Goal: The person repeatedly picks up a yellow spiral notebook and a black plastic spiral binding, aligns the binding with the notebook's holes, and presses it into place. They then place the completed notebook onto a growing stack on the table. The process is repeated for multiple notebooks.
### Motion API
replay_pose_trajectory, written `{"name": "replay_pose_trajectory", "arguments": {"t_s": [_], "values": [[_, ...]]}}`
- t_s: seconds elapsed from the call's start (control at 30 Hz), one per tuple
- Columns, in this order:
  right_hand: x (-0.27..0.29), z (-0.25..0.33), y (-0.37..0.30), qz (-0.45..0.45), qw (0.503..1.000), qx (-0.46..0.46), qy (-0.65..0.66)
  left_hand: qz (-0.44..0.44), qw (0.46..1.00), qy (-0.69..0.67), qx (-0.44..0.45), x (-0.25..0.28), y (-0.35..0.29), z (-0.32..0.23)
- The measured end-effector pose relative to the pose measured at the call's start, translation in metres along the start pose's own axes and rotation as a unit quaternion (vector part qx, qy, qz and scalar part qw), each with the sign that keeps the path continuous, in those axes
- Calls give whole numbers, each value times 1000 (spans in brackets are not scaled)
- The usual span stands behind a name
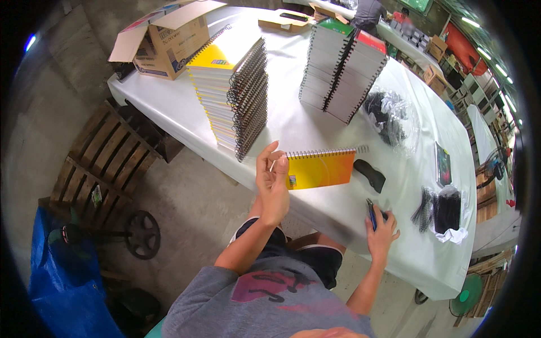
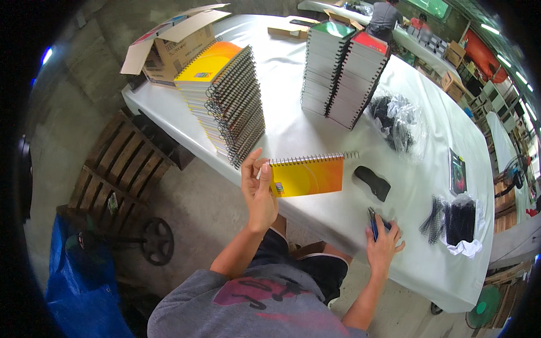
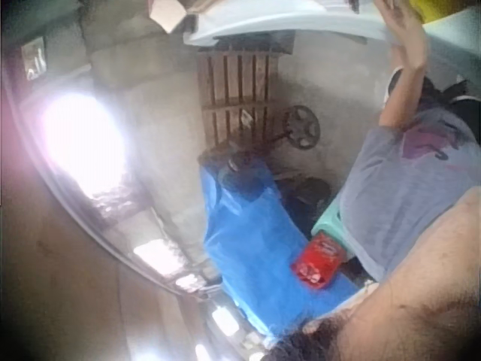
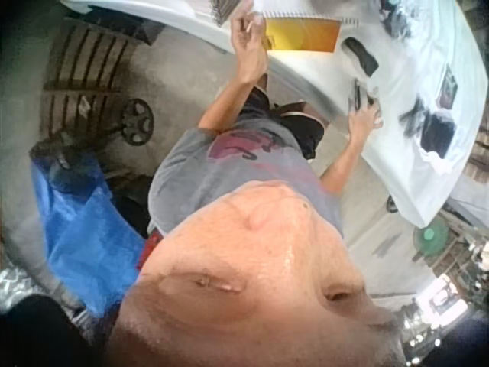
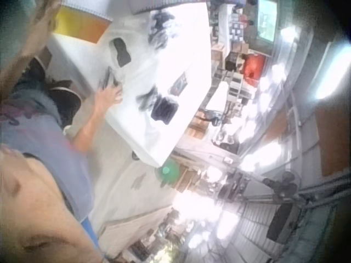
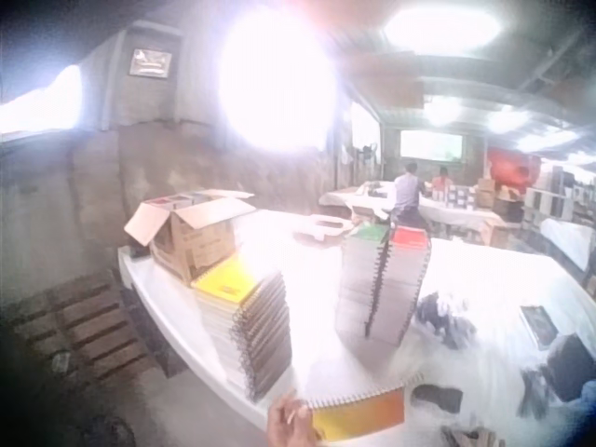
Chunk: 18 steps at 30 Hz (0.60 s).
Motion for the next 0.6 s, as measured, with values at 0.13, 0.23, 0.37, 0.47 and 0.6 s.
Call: {"name": "replay_pose_trajectory", "arguments": {"t_s": [0.13,0.23,0.37,0.47,0.6], "values": [[-3,3,5,-41,997,38,58,38,998,29,-46,-17,-9,-21],[33,44,-11,-92,929,203,296,117,984,82,-111,-34,-19,-42],[85,89,-39,-119,798,302,508,138,967,91,-194,-49,-31,-75],[119,105,-63,-209,797,379,421,195,893,290,-283,-57,-33,-110],[150,172,-95,-100,770,549,309,333,790,381,-346,-87,-41,-147]]}}
Point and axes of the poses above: each hand's wrist, its own y-axis towards the middle knuckle, its own x-axis out of the back of the hand, z = x × y, the point moved 8 cm from there along y, towards the middle knuckle, and after that the axes turned 9 degrees about z, right-handed, at the moved point
